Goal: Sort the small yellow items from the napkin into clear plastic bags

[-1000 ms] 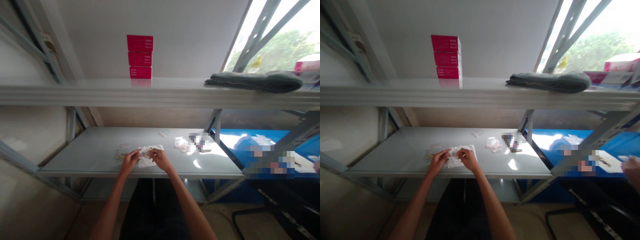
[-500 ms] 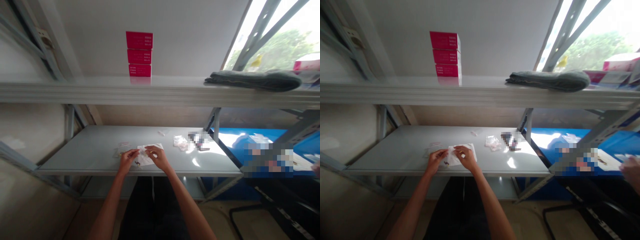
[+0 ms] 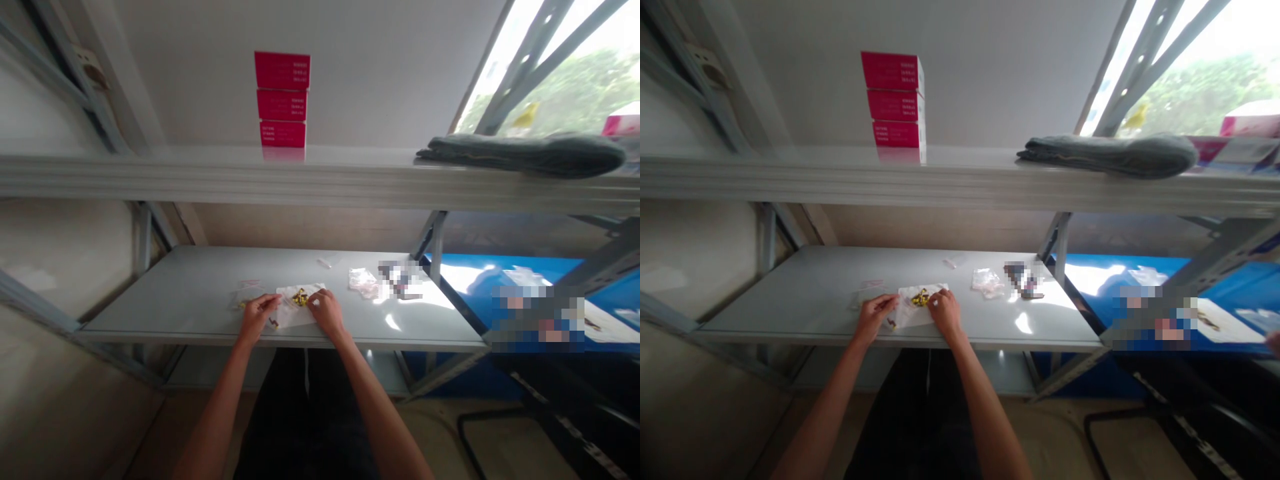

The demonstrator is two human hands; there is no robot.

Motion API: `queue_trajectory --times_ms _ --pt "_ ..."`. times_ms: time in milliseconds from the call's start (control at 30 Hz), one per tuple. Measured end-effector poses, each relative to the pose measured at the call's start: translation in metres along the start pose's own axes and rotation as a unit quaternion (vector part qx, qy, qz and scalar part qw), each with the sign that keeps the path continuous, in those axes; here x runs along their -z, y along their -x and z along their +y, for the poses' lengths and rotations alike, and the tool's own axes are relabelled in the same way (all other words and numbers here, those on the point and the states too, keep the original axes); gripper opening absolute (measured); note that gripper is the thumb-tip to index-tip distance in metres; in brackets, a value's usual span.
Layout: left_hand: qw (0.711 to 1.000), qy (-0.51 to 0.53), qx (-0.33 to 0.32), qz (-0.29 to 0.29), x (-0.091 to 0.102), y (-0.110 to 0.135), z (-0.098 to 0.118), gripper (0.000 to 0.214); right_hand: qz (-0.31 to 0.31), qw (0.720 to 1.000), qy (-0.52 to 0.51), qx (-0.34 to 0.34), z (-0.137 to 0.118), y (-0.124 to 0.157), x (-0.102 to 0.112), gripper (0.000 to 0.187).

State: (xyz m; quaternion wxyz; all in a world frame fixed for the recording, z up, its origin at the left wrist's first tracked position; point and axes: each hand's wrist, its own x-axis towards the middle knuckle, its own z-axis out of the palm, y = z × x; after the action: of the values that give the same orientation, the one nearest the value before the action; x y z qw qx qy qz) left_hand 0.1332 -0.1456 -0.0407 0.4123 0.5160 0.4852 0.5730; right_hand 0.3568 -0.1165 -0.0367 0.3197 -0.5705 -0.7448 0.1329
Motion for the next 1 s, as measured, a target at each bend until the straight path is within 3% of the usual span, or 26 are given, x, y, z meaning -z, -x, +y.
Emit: queue_trajectory --times_ms 167,300,467,600,767,1000 --pt "1.0 -0.027 -0.011 -0.003 -0.001 0.0 0.002 0.042 0.015 0.999 -0.023 0.026 0.0 0.0 0.0 0.013" --pt "0.998 -0.051 -0.025 -0.008 -0.001 0.001 0.002 0.04 0.049 0.982 -0.178 0.036 -0.003 0.001 0.003 0.017" --pt "0.997 -0.071 -0.035 -0.017 0.0 0.002 0.005 0.037 -0.011 0.94 -0.34 0.017 -0.015 0.004 0.002 0.037" --pt "0.995 -0.084 -0.043 -0.025 0.0 0.002 0.007 0.033 -0.027 0.93 -0.364 0.033 -0.019 0.006 -0.002 0.04" --pt "0.993 -0.096 -0.056 -0.034 0.0 0.003 0.008 0.033 -0.052 0.907 -0.418 0.002 -0.016 0.006 -0.007 0.043" --pt "0.992 -0.105 -0.063 -0.043 0.002 0.001 0.003 0.033 -0.111 0.923 -0.367 0.028 -0.019 0.004 -0.002 0.031"
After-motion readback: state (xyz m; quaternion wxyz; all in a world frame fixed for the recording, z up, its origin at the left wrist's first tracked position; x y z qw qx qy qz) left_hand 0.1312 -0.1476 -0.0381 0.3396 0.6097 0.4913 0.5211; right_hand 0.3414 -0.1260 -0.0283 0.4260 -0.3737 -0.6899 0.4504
